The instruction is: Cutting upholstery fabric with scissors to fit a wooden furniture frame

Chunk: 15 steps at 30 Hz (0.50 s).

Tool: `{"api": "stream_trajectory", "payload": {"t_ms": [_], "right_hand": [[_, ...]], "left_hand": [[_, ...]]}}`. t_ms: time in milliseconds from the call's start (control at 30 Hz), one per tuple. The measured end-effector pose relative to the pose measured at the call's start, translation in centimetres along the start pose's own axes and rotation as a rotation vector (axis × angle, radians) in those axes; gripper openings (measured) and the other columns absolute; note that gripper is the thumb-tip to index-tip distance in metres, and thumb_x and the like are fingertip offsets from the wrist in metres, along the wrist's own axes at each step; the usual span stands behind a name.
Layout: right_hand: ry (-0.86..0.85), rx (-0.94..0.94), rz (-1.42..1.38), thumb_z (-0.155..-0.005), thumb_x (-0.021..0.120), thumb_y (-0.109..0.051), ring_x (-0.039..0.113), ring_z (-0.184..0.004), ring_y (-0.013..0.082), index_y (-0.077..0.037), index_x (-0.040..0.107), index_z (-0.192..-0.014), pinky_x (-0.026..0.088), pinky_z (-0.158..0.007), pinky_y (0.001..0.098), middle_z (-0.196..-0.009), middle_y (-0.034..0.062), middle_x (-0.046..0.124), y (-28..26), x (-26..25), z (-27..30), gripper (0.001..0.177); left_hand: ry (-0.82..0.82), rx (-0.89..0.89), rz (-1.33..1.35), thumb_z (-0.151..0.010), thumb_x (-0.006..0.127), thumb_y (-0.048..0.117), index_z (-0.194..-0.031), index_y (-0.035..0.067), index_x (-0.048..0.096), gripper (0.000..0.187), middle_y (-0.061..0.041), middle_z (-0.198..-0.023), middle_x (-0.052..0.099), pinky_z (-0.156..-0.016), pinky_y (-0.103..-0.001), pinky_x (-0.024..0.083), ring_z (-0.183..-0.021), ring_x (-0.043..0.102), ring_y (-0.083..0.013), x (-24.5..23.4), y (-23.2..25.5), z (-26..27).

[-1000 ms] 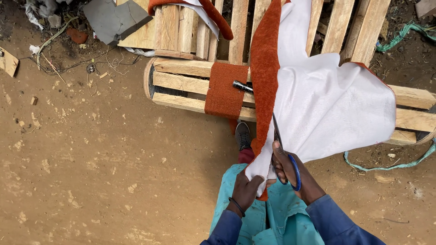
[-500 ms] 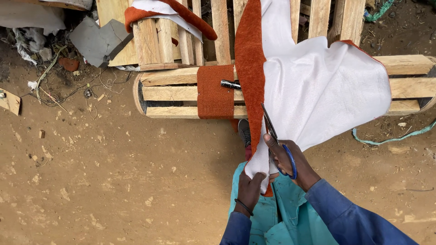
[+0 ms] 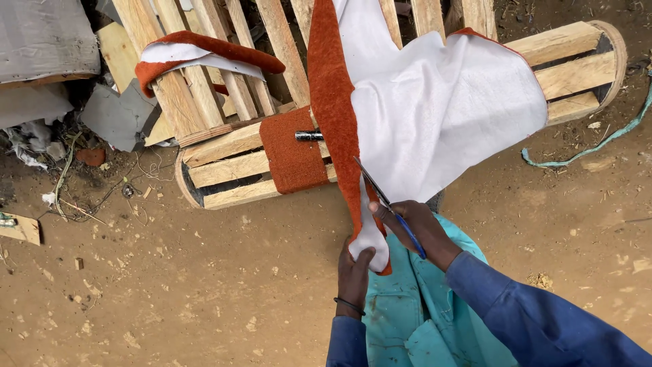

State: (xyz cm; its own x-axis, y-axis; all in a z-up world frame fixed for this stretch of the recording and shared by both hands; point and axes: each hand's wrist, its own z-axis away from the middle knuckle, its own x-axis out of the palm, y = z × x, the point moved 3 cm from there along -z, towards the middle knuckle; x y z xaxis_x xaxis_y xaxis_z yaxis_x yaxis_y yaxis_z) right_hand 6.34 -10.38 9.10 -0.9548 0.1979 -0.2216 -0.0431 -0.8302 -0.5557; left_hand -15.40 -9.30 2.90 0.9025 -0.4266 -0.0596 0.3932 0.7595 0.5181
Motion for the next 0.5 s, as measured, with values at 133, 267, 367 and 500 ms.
{"api": "stream_trajectory", "payload": {"t_ms": [133, 267, 367, 500], "right_hand": [[0.050, -0.150, 0.056, -0.118, 0.065, -0.059, 0.042, -0.042, 0.0271, -0.003, 0.058, -0.067, 0.036, -0.056, 0.0379, -0.047, 0.0147, 0.043, 2.6, 0.1, -0.9, 0.076], [0.035, -0.234, 0.268, -0.109, 0.070, -0.074, 0.051, -0.047, 0.0325, -0.010, 0.054, -0.063, 0.044, -0.057, 0.0425, -0.050, 0.0135, 0.043, 4.8, 0.4, 0.0, 0.080], [0.207, -0.160, 0.201, -0.102, 0.078, -0.077, 0.061, -0.058, 0.0375, -0.014, 0.058, -0.068, 0.047, -0.062, 0.0453, -0.056, 0.0128, 0.047, 6.3, -1.4, -0.2, 0.074], [0.550, -0.147, 0.202, -0.116, 0.079, -0.086, 0.062, -0.071, 0.0241, -0.020, 0.066, -0.090, 0.045, -0.071, 0.0415, -0.076, 0.0046, 0.058, 9.5, -9.9, -6.0, 0.073]], "left_hand": [[-0.031, 0.248, 0.023, -0.105, 0.081, 0.054, -0.167, 0.007, 0.052, 0.083, -0.022, -0.151, 0.065, -0.120, -0.051, 0.054, -0.142, 0.062, -0.0294, -0.5, 6.3, -3.2], [0.210, 0.697, -0.358, -0.107, 0.082, 0.049, -0.171, 0.007, 0.044, 0.085, -0.027, -0.168, 0.054, -0.125, -0.071, 0.050, -0.157, 0.054, -0.0525, 1.9, 15.2, -7.5], [0.419, 0.893, -0.695, -0.093, 0.094, 0.053, -0.164, 0.011, 0.056, 0.091, -0.021, -0.164, 0.058, -0.121, -0.072, 0.055, -0.157, 0.054, -0.0482, 4.5, 18.8, -13.0], [0.524, 0.776, -1.079, -0.072, 0.103, 0.057, -0.133, 0.010, 0.076, 0.082, -0.014, -0.145, 0.065, -0.114, -0.067, 0.055, -0.142, 0.062, -0.0391, 6.7, 20.5, -18.1]]}}
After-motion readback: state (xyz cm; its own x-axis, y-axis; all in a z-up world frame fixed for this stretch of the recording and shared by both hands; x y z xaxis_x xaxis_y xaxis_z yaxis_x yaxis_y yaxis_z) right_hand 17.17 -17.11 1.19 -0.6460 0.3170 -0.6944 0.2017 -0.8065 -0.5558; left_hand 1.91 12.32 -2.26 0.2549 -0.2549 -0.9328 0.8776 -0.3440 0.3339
